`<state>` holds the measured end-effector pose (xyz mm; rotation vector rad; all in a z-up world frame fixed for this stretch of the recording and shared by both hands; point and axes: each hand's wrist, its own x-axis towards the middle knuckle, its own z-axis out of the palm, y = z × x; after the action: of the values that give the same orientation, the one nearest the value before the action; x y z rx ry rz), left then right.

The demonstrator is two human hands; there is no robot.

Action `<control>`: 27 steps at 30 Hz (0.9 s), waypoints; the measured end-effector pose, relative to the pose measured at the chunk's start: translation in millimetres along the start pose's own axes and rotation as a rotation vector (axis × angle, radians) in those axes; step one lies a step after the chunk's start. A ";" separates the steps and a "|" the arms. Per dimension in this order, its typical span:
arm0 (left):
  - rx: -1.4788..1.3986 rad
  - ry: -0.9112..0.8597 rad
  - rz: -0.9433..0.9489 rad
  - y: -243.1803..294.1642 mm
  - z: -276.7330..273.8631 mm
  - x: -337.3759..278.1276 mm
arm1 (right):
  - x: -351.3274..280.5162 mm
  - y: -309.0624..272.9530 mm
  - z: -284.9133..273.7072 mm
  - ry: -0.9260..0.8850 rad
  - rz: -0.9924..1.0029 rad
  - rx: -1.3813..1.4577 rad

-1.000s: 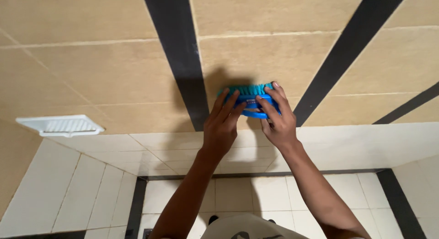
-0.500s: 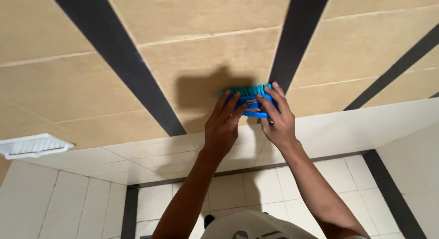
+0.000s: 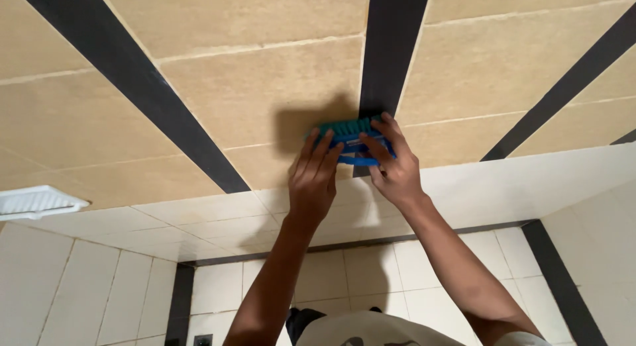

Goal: The person scrubs the grout lines on a tiled bathroom wall using a blue scrub brush. They hold the brush with both hands and move it back and forth along the vertical and horizontal seams between the tiles.

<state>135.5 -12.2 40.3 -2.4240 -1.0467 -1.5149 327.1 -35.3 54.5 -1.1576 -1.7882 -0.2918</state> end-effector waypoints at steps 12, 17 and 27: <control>-0.035 0.016 0.049 -34.0 -28.8 -9.0 | -4.9 -28.2 28.0 0.008 -0.007 0.012; -0.047 0.011 0.083 -51.6 -42.1 -13.1 | -8.9 -40.2 46.8 0.026 -0.006 -0.038; -0.048 0.005 0.122 -71.6 -80.1 -2.3 | 11.5 -71.7 63.2 0.062 -0.028 -0.032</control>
<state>31.7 7.4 59.6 -2.4647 -0.8542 -1.5227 231.3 -26.7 50.7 -1.1344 -1.7522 -0.3705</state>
